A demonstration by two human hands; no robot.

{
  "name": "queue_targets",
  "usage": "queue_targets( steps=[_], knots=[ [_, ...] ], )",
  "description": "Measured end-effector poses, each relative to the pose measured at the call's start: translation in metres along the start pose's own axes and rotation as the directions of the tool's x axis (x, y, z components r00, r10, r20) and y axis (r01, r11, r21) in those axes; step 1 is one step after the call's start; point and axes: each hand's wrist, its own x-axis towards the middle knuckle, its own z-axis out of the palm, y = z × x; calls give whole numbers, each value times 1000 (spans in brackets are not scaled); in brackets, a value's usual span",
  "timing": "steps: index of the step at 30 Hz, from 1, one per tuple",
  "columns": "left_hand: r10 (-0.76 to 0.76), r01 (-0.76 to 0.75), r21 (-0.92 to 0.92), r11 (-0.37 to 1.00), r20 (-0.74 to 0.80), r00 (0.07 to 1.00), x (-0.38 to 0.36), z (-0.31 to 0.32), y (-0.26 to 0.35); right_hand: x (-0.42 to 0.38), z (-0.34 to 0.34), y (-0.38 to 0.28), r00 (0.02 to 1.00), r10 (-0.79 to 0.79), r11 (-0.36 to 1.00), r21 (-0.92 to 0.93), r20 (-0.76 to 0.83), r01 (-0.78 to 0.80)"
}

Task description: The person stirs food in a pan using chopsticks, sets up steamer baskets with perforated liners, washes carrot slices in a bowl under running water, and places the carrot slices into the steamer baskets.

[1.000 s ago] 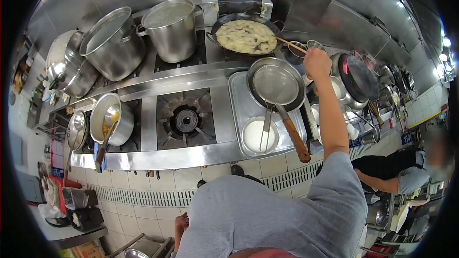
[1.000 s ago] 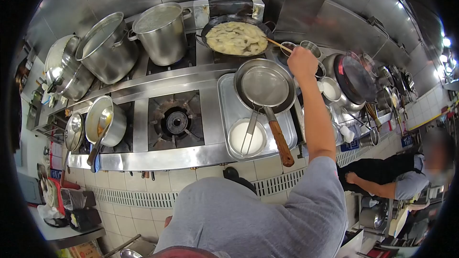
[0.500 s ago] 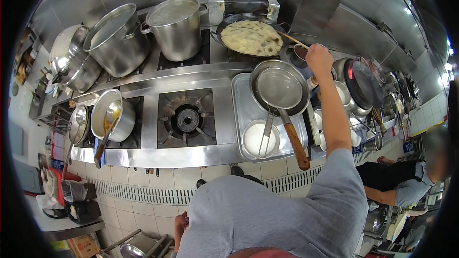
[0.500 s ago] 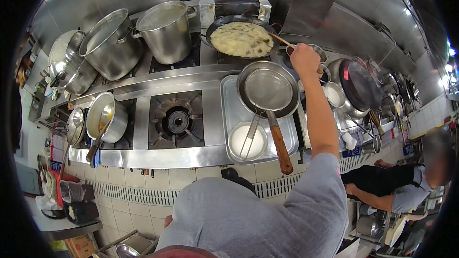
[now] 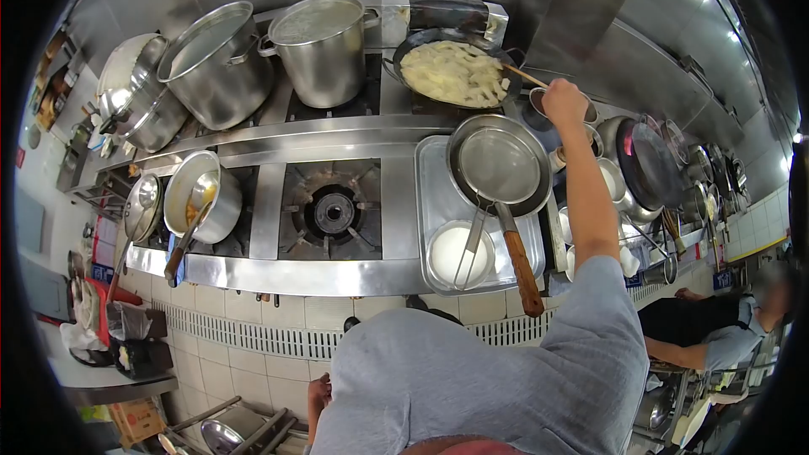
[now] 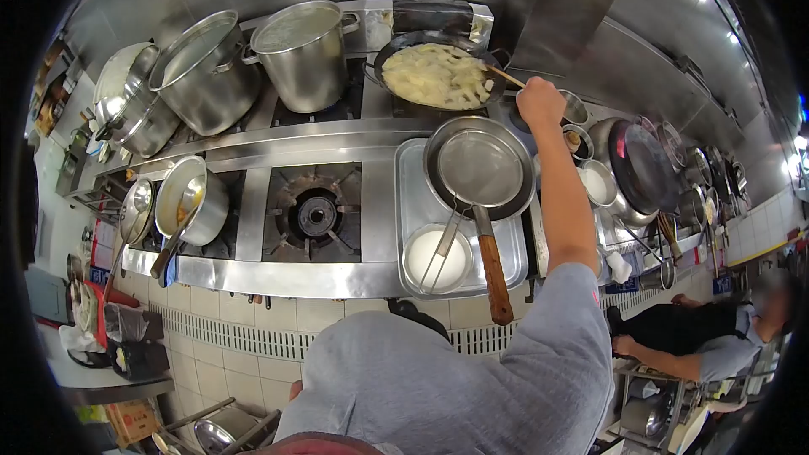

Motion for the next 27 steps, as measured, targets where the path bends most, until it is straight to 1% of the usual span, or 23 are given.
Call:
queue_targets(
  steps=[1, 2, 3, 5, 7, 10, 12, 13, 15, 18, 19, 21, 23, 25, 26, 27],
  knots=[
    [0, 0, 3, 1000, 5, 1000, -7, 3, 3, 0, 9, 1, 1000, -11, 1000, -5, 13, 11],
    [53, -52, 71, 996, -19, 998, -15, 4, 5, 0, 18, 1, 999, -25, 1000, -9, 25, 25],
    [107, -101, 137, 985, -39, 994, -42, 10, 16, 1, 25, -1, 998, -41, 999, -13, 37, 41],
    [125, -114, 145, 983, -71, 990, -82, 30, 36, 0, 36, -6, 995, -78, 997, 10, 65, 77],
    [53, -50, 34, 998, -93, 994, -92, 36, 39, -6, 32, -14, 992, -105, 994, 30, 73, 103],
    [14, -16, -19, 1000, -103, 995, -113, 45, 48, -17, 6, -28, 992, -118, 991, 65, 47, 115],
    [-9, 10, -95, 995, 18, 1000, -25, 11, -2, -21, -17, -38, 994, -102, 990, 99, 26, 99],
    [-20, 30, -130, 991, 78, 997, 6, 1, -19, -20, -25, -42, 992, -130, 986, 103, 3, 129],
    [-13, 27, -132, 991, 102, 995, 8, -2, -21, -18, -35, -49, 982, -182, 977, 107, -44, 186],
    [1, 10, -89, 996, 116, 993, 8, -6, -16, 0, -18, -57, 976, -209, 972, 96, -66, 214],
    [8, 1, -71, 997, 117, 993, 5, -8, -12, 7, -9, -60, 979, -193, 975, 99, -64, 199],
    [126, -127, 95, 987, 11, 992, -26, 2, 6, 21, 14, -66, 985, -164, 980, 105, -57, 169],
    [227, -222, 202, 954, -3, 974, -55, 12, 24, 27, 26, -68, 987, -157, 984, 89, 20, 154],
    [298, -300, 237, 924, 47, 953, -63, 12, 29, 29, 26, -74, 983, -160, 987, 51, 88, 156],
    [332, -337, 252, 907, 66, 941, -67, 13, 30, 28, 25, -75, 987, -143, 989, 49, 74, 140],
    [365, -370, 269, 889, 72, 928, -65, 13, 26, 20, 11, -78, 990, -129, 991, 46, 60, 127]
  ],
)
